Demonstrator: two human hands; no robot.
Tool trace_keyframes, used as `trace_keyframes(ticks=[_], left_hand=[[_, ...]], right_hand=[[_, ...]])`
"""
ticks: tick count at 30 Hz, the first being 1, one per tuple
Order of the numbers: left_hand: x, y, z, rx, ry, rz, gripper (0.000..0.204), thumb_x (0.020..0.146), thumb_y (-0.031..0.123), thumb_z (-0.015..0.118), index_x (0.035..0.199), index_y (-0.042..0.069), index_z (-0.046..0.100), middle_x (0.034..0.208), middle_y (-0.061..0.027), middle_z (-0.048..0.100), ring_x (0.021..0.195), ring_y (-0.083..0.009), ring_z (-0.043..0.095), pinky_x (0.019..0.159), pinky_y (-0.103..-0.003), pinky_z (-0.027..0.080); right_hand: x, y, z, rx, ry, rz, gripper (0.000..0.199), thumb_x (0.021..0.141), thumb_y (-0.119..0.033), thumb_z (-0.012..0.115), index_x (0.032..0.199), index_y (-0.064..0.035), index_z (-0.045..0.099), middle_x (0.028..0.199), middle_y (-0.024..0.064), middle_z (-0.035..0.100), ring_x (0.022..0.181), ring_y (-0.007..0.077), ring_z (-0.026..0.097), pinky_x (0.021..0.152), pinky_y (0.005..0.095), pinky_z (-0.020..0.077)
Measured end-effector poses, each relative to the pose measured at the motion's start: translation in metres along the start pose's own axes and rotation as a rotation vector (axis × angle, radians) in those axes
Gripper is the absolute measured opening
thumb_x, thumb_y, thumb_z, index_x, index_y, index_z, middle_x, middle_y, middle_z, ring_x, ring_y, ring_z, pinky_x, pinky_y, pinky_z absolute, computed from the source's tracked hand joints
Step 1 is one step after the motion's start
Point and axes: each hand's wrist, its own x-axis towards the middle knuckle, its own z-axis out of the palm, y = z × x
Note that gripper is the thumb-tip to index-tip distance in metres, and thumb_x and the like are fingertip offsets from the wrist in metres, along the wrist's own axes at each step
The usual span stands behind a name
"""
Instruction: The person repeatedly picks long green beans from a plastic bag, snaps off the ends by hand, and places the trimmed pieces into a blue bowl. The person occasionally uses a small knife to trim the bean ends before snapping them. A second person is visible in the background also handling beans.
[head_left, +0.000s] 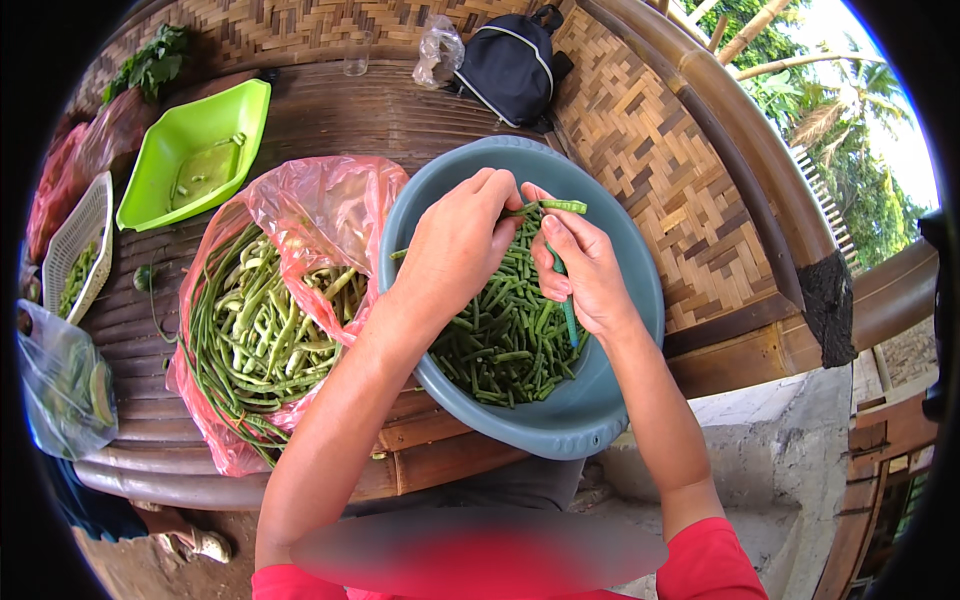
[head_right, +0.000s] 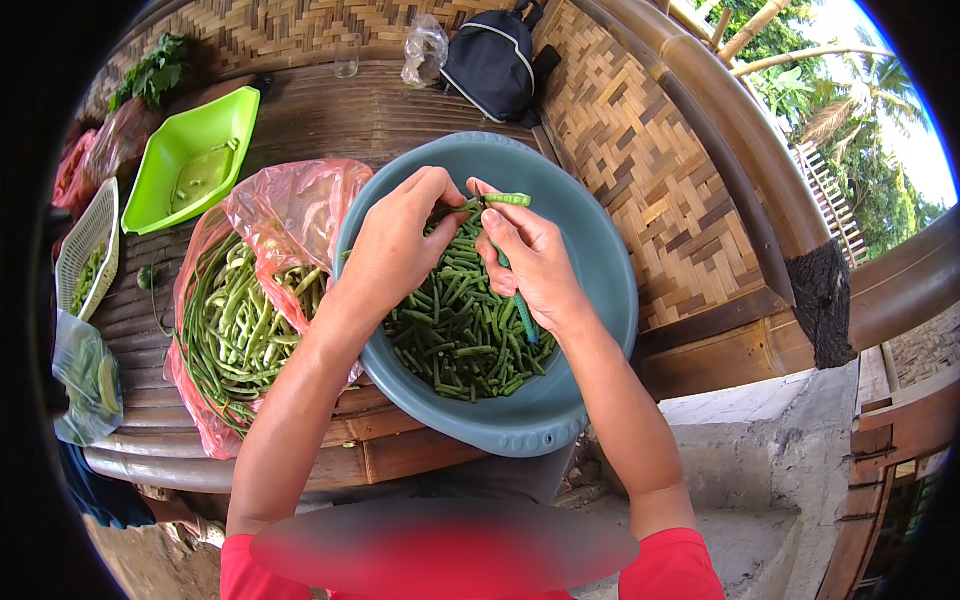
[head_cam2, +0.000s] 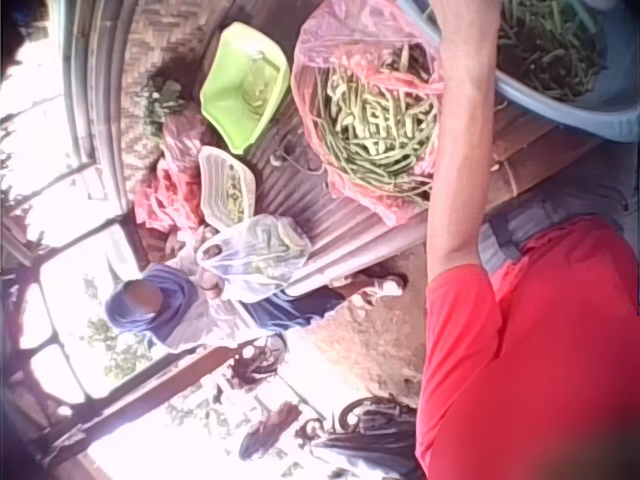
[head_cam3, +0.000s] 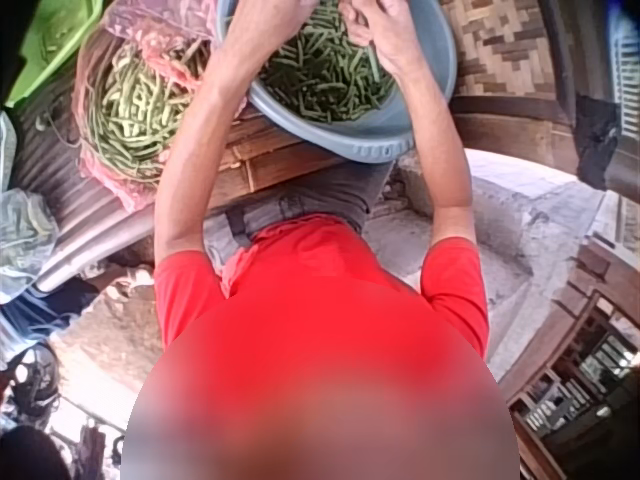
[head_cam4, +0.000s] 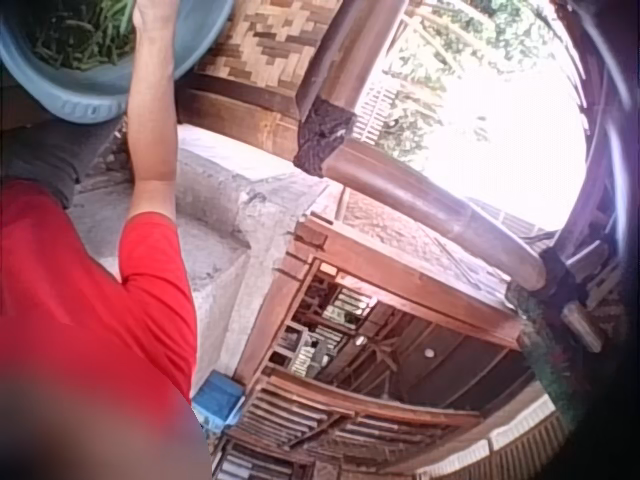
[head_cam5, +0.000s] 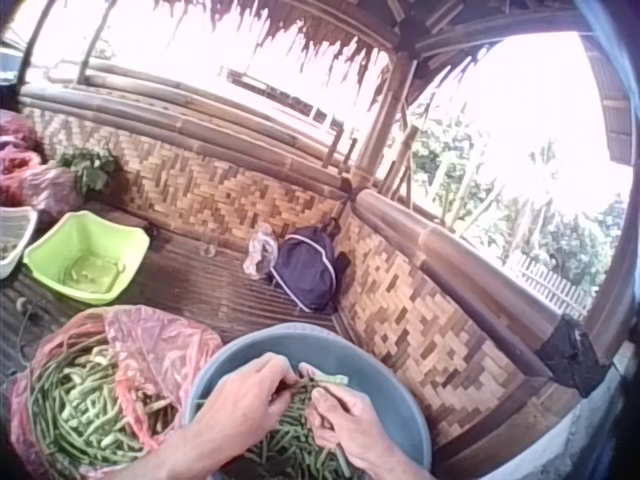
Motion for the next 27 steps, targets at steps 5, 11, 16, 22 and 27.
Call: trace_keyframes(ticks=[5,11,16,22,27], left_hand=[[0.0002,0.0005,-0.0014,0.013,-0.023,0.000,0.021,0.082,0.000,0.071,0.094,0.002,0.054,0.093,-0.0145,0.063,0.088,-0.0380,0.063,0.073,-0.043,0.049],[0.0003,0.0011,-0.0026,0.059,-0.038,0.034,0.021,0.081,0.001,0.070,0.093,0.003,0.054,0.092,-0.0133,0.062,0.088,-0.0366,0.062,0.073,-0.045,0.048],[0.0002,0.0033,-0.0003,0.108,-0.011,0.067,0.020,0.081,0.002,0.070,0.094,0.005,0.055,0.091,-0.0121,0.061,0.089,-0.0360,0.062,0.074,-0.046,0.048],[-0.0002,0.0028,-0.0014,0.164,-0.012,0.122,0.019,0.081,0.003,0.069,0.095,0.005,0.057,0.091,-0.0102,0.061,0.089,-0.0351,0.062,0.076,-0.046,0.049],[-0.0011,0.0012,0.0005,0.276,-0.016,0.157,0.013,0.084,0.007,0.064,0.096,0.010,0.062,0.088,-0.0050,0.061,0.087,-0.0262,0.064,0.075,-0.039,0.049]], right_hand=[[-0.0006,0.0008,0.0006,0.034,0.000,0.020,0.048,0.107,-0.025,0.053,0.150,-0.0062,0.043,0.076,-0.0023,0.049,0.051,0.0027,0.037,0.045,0.0183,0.0330],[0.0007,0.0025,-0.0004,0.046,-0.001,0.051,0.048,0.106,-0.028,0.053,0.149,-0.0080,0.044,0.077,-0.0028,0.049,0.051,0.0022,0.037,0.044,0.0178,0.0316],[0.0012,0.0027,-0.0002,0.081,-0.008,0.054,0.046,0.105,-0.031,0.055,0.146,-0.0085,0.048,0.077,-0.0031,0.050,0.050,0.0017,0.037,0.044,0.0176,0.0314],[0.0010,0.0028,0.0011,0.103,0.026,0.098,0.044,0.105,-0.031,0.055,0.144,-0.0109,0.051,0.077,-0.0040,0.050,0.050,0.0014,0.038,0.044,0.0176,0.0312],[0.0018,0.0042,0.0000,0.129,0.046,0.129,0.040,0.106,-0.030,0.055,0.141,-0.0127,0.053,0.078,-0.0047,0.050,0.051,0.0013,0.039,0.044,0.0178,0.0308]])
